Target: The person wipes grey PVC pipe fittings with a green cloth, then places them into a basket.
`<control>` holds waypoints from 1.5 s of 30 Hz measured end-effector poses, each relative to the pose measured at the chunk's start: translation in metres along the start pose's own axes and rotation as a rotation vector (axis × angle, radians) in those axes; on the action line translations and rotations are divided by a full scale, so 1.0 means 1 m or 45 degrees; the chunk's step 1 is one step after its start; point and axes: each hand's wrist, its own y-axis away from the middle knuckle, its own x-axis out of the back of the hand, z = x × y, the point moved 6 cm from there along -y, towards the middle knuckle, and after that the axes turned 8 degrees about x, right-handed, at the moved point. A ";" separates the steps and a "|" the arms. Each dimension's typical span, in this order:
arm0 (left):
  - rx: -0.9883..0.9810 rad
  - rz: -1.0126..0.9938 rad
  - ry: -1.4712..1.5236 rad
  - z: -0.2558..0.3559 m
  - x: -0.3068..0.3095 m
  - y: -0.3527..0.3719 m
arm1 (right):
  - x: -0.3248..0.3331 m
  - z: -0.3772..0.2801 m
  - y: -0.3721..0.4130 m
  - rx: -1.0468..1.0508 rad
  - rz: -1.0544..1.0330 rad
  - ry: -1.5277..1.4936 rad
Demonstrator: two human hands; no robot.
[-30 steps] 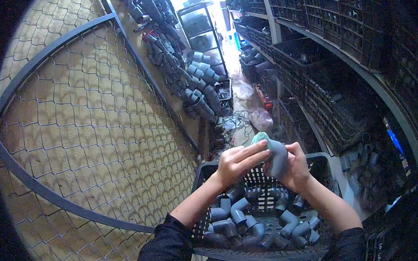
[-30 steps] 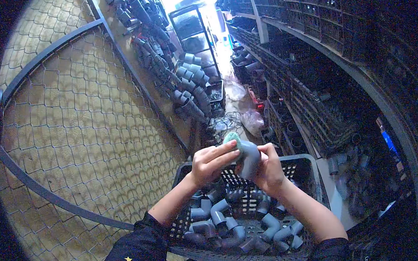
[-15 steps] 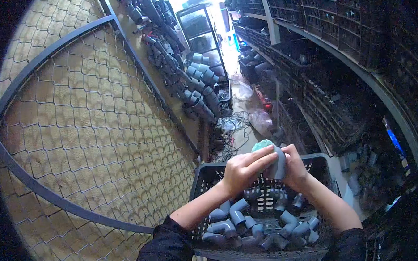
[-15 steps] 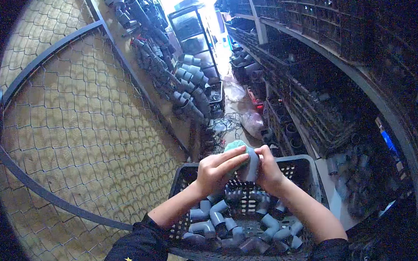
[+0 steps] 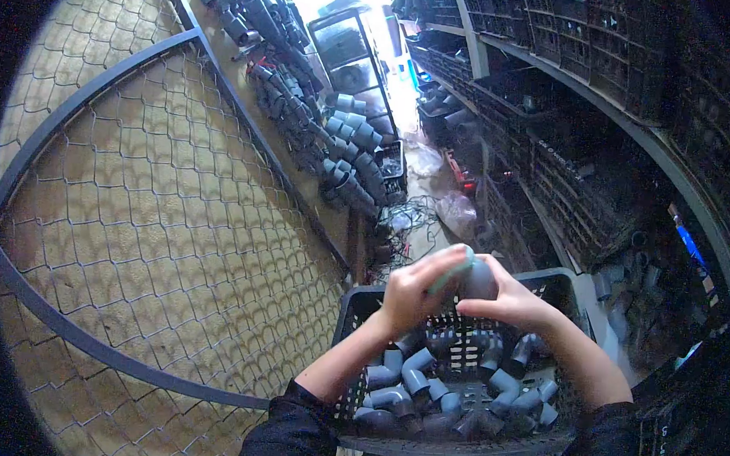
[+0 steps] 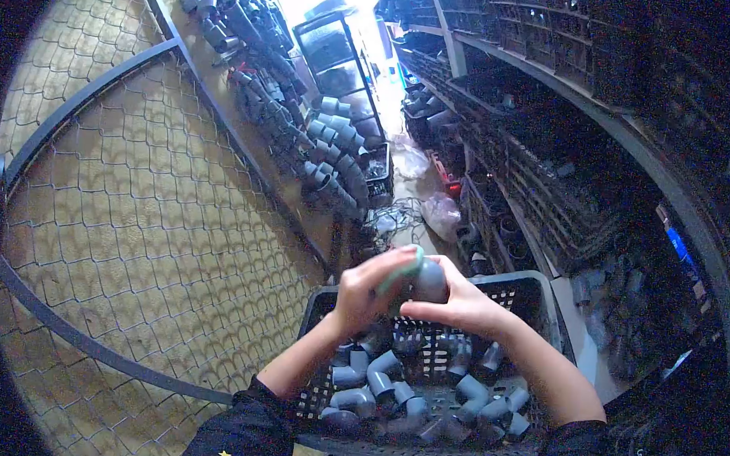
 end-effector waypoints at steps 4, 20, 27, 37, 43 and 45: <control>0.310 0.027 0.072 -0.031 -0.002 0.004 | 0.007 -0.003 -0.002 0.177 0.038 0.429; -0.309 -0.097 -0.256 0.009 -0.028 0.019 | 0.017 0.018 -0.004 0.312 0.207 0.719; 0.025 -0.060 -0.081 0.000 -0.024 0.013 | 0.020 0.017 -0.005 0.347 0.291 0.805; 0.030 -0.033 0.010 -0.015 -0.018 0.005 | 0.015 0.012 -0.003 0.313 0.310 0.806; -0.116 -0.151 -0.120 0.004 -0.031 0.018 | 0.016 0.016 -0.003 0.195 0.266 0.738; -0.095 -0.235 -0.236 0.008 -0.033 0.020 | 0.014 0.018 -0.003 0.108 0.278 0.756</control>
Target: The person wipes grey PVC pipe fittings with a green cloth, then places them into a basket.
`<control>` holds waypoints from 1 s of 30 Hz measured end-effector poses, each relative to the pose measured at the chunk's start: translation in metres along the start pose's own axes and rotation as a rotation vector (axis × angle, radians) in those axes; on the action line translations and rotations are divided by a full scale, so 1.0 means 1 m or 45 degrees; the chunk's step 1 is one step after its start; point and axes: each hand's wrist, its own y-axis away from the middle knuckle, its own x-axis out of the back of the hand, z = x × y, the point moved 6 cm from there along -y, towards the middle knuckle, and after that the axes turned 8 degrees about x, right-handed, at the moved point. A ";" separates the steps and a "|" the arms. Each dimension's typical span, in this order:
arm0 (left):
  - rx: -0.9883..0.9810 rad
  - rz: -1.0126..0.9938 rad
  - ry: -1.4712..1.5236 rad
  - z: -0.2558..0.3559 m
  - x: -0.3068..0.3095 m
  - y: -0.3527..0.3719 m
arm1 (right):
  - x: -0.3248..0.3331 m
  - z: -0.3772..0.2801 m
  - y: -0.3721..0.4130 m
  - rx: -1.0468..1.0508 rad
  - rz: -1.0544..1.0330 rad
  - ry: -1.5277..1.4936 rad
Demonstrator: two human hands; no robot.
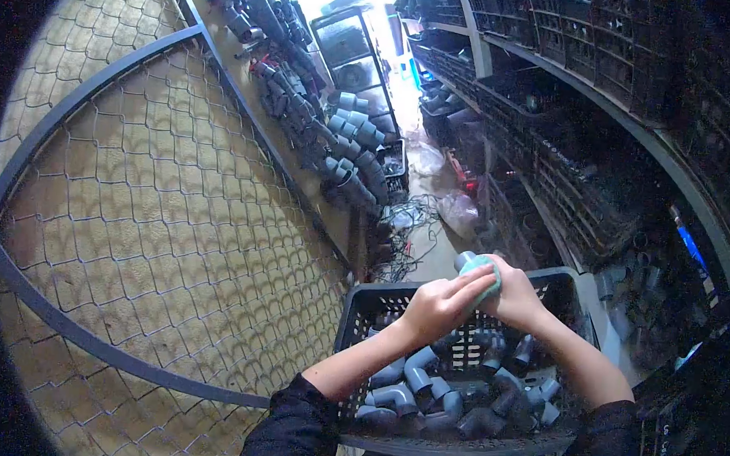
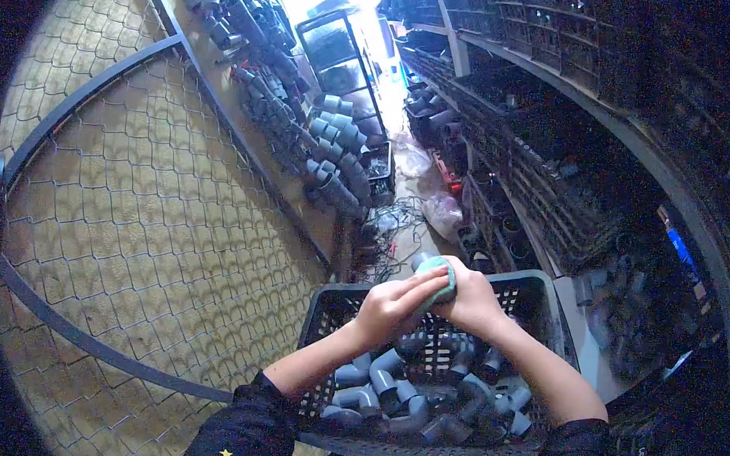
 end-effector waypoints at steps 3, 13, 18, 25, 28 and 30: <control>0.030 0.089 0.031 -0.007 0.006 -0.003 | -0.003 0.000 0.002 0.025 0.043 -0.023; 0.162 0.301 0.270 -0.013 0.013 -0.007 | -0.001 -0.008 0.003 0.137 0.064 -0.062; 0.163 0.126 0.215 -0.016 0.007 -0.010 | -0.003 0.005 -0.002 0.169 0.065 0.075; 0.242 0.293 0.221 -0.033 0.012 -0.009 | 0.000 -0.002 -0.003 0.228 0.053 0.273; 0.117 0.141 0.163 -0.017 -0.002 -0.002 | 0.001 0.005 -0.002 0.231 0.066 0.423; 0.035 0.105 0.084 -0.009 -0.001 -0.003 | 0.000 0.006 -0.002 0.257 0.082 0.473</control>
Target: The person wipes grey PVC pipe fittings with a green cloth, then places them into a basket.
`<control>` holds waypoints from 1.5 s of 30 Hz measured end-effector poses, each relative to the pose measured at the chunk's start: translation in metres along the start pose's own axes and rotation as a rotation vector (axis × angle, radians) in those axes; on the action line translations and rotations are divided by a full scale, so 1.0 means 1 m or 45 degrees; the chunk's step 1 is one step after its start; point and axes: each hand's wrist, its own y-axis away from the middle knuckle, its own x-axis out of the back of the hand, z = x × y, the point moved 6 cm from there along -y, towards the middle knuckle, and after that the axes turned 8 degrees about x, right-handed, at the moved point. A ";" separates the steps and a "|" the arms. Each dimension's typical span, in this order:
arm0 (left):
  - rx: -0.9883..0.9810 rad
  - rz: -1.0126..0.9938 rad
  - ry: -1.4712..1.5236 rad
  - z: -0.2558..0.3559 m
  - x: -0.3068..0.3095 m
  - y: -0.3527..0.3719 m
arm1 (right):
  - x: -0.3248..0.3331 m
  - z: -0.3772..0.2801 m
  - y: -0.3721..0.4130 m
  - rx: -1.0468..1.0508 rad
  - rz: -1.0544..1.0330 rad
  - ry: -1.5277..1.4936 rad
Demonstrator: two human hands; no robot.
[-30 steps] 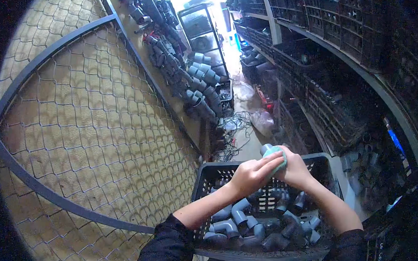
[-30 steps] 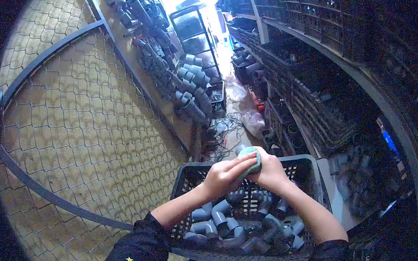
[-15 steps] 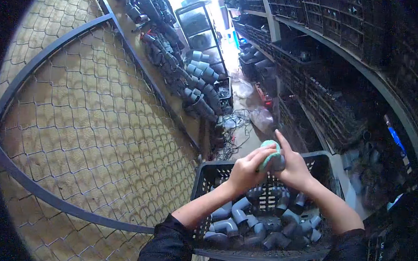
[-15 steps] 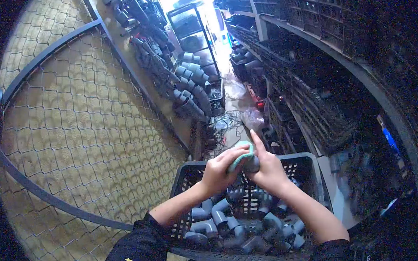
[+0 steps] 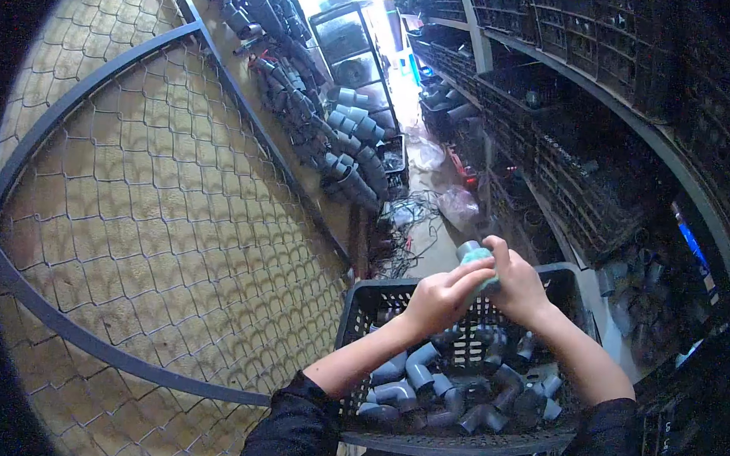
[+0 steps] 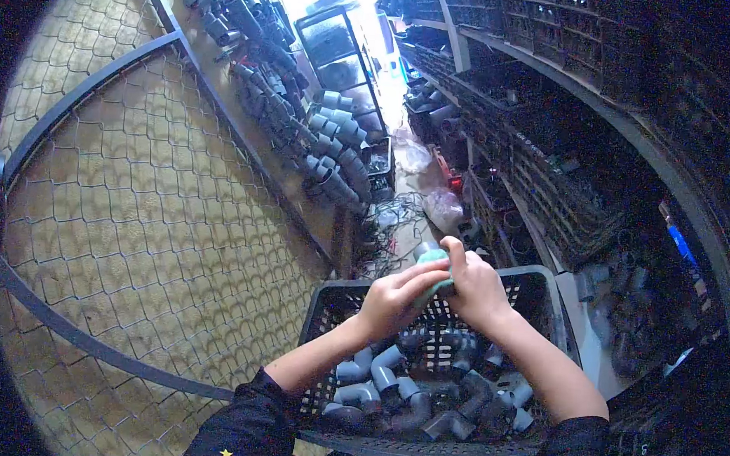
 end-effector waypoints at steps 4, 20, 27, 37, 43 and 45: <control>0.059 0.023 -0.078 -0.008 0.009 -0.004 | -0.001 -0.002 -0.001 0.109 0.043 0.016; -0.137 0.207 -0.113 -0.017 0.007 0.003 | 0.006 -0.018 -0.001 0.423 0.107 0.302; -0.075 0.029 0.018 -0.003 0.004 0.002 | 0.025 -0.032 -0.003 0.493 0.120 0.371; -0.109 0.117 0.128 0.004 -0.011 0.011 | 0.023 -0.028 -0.003 0.327 0.075 0.445; 0.115 0.244 0.184 -0.020 0.001 0.004 | 0.022 -0.034 -0.003 0.314 0.123 0.378; 0.024 0.226 0.210 -0.018 0.000 0.007 | 0.020 -0.032 -0.002 0.300 0.114 0.363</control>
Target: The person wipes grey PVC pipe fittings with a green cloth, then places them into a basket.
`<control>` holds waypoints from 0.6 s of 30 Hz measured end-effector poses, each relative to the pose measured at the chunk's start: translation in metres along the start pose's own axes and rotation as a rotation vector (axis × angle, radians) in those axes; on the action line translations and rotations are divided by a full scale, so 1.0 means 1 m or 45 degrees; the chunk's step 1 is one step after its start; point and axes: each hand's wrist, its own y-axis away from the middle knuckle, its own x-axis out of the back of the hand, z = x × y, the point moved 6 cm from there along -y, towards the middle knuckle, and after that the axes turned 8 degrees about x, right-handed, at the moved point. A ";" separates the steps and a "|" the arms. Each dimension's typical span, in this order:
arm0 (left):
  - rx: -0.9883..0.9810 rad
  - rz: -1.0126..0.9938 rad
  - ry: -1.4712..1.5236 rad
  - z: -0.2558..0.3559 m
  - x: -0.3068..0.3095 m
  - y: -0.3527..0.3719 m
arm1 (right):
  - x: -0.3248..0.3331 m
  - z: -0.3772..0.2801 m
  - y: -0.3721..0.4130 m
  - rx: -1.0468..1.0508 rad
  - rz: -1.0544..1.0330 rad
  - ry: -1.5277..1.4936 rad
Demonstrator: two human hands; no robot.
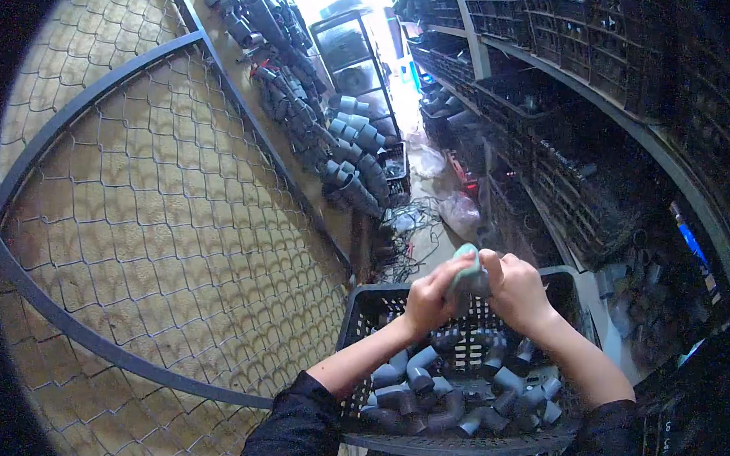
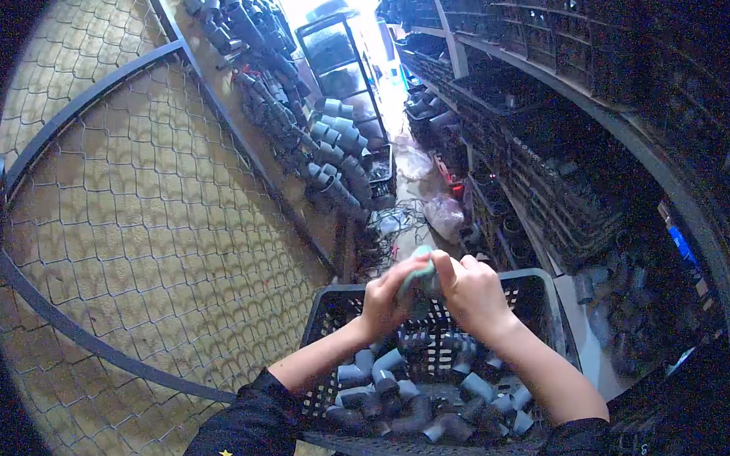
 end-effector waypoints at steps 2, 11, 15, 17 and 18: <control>-0.121 -0.067 -0.025 0.006 -0.004 0.004 | -0.003 0.003 0.003 -0.010 0.001 -0.004; -0.049 0.047 -0.070 -0.016 0.005 -0.006 | -0.035 0.019 0.012 -0.561 -0.162 -1.152; -0.010 -0.026 -0.030 -0.003 0.009 -0.014 | -0.034 0.010 0.008 -0.644 -0.250 -1.652; -0.113 -0.011 -0.137 0.000 0.010 -0.011 | -0.050 0.017 0.006 -0.848 -0.087 -1.929; -0.151 -0.022 -0.198 0.000 0.008 -0.008 | -0.051 0.016 0.006 -0.847 -0.033 -2.026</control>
